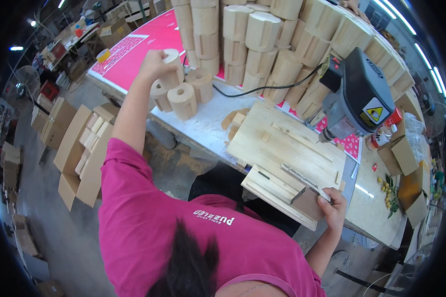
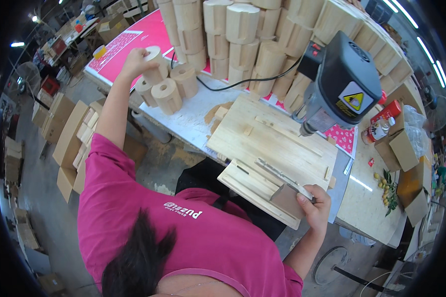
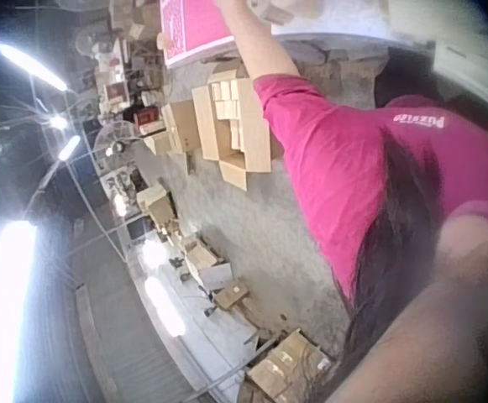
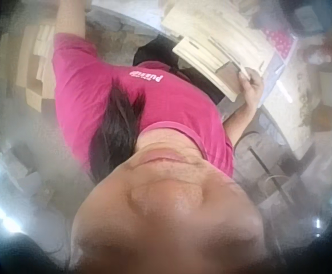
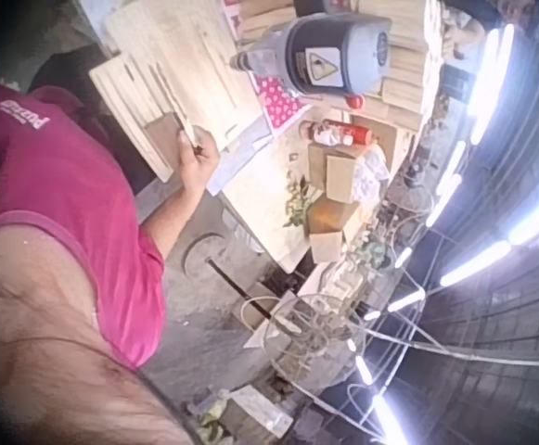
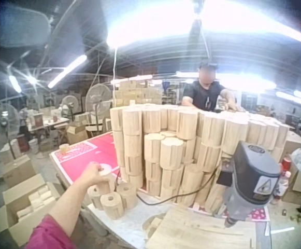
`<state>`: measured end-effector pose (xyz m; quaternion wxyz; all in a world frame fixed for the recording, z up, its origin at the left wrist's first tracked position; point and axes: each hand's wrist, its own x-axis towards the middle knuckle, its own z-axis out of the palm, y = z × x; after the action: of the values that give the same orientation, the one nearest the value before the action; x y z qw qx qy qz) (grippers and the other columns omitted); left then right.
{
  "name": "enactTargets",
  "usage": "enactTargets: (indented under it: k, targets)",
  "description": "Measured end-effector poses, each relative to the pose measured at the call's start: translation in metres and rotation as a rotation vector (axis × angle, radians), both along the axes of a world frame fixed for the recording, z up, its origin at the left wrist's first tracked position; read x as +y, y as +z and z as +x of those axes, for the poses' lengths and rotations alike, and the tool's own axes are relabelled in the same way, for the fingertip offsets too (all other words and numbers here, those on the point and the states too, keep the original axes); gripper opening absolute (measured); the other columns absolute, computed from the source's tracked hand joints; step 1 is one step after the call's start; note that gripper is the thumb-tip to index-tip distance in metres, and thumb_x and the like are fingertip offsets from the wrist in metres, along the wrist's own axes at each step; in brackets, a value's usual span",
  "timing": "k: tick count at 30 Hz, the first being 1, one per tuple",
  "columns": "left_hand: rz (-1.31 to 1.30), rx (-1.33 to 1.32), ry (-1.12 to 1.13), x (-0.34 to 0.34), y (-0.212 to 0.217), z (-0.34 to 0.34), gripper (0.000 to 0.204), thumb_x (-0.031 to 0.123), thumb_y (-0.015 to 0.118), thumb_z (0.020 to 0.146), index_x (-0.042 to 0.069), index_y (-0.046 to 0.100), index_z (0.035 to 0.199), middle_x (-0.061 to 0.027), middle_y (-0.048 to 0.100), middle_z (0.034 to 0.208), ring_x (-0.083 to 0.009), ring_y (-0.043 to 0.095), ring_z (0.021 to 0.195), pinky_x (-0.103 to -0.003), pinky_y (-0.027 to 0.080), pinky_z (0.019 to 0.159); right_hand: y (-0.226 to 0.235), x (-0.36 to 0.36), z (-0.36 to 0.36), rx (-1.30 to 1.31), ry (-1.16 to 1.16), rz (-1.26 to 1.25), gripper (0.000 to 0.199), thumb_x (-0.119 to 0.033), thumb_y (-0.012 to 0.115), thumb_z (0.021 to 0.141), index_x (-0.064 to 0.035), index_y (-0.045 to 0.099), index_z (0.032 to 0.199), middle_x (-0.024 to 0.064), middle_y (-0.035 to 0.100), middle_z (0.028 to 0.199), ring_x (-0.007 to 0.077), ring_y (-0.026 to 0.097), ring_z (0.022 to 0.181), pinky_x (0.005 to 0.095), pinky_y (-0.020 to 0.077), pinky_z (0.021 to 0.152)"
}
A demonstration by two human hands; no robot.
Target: Drilling holes into cylindrical wood blocks using a stationary machine and then packing them into a box.
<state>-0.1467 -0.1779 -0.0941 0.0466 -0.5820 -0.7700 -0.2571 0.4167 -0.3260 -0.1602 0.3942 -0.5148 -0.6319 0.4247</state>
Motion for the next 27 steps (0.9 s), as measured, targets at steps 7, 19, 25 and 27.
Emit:
enactTargets:
  k: [7, 19, 25, 27]
  targets:
    - [0.054, 0.109, 0.087, -0.001, 0.022, 0.026, 0.06, 0.036, 0.078, 0.059, -0.002, 0.057, 0.1, -0.0209, 0.059, 0.098, -0.0307, 0.058, 0.092, -0.037, 0.047, 0.079, -0.003, 0.0, 0.003, 0.028, -0.02, 0.018, 0.015, -0.01, 0.07, 0.071, 0.0004, 0.064, 0.08, 0.0021, 0.058, 0.072, 0.0097, 0.051, 0.069, 0.023, 0.0382, 0.062]
    - [0.445, -0.518, -0.199, 0.125, 0.005, 0.18, 0.075, 0.035, 0.076, 0.063, -0.003, 0.043, 0.117, -0.0211, 0.05, 0.116, -0.0323, 0.046, 0.111, -0.038, 0.038, 0.095, -0.002, -0.007, -0.001, 0.021, -0.041, 0.033, 0.015, -0.011, 0.071, 0.071, -0.0002, 0.065, 0.081, 0.0029, 0.059, 0.072, 0.0101, 0.052, 0.067, 0.0235, 0.0385, 0.06]
    - [0.633, -0.462, -0.064, 0.131, 0.01, 0.215, 0.079, 0.038, 0.076, 0.062, -0.001, 0.039, 0.119, -0.0226, 0.047, 0.113, -0.0357, 0.044, 0.109, -0.044, 0.036, 0.093, -0.005, -0.022, 0.011, 0.028, -0.087, 0.038, 0.017, -0.011, 0.071, 0.071, -0.0002, 0.065, 0.082, 0.0036, 0.059, 0.072, 0.0112, 0.053, 0.067, 0.0245, 0.0393, 0.06]
    - [0.846, -0.261, -0.039, 0.14, 0.023, 0.221, 0.077, 0.04, 0.076, 0.062, 0.002, 0.04, 0.119, -0.0196, 0.048, 0.112, -0.0353, 0.043, 0.107, -0.045, 0.035, 0.092, -0.006, -0.026, 0.014, 0.036, -0.105, 0.041, 0.016, -0.011, 0.071, 0.071, -0.0002, 0.065, 0.082, 0.0037, 0.059, 0.072, 0.0112, 0.053, 0.067, 0.0247, 0.0395, 0.06]
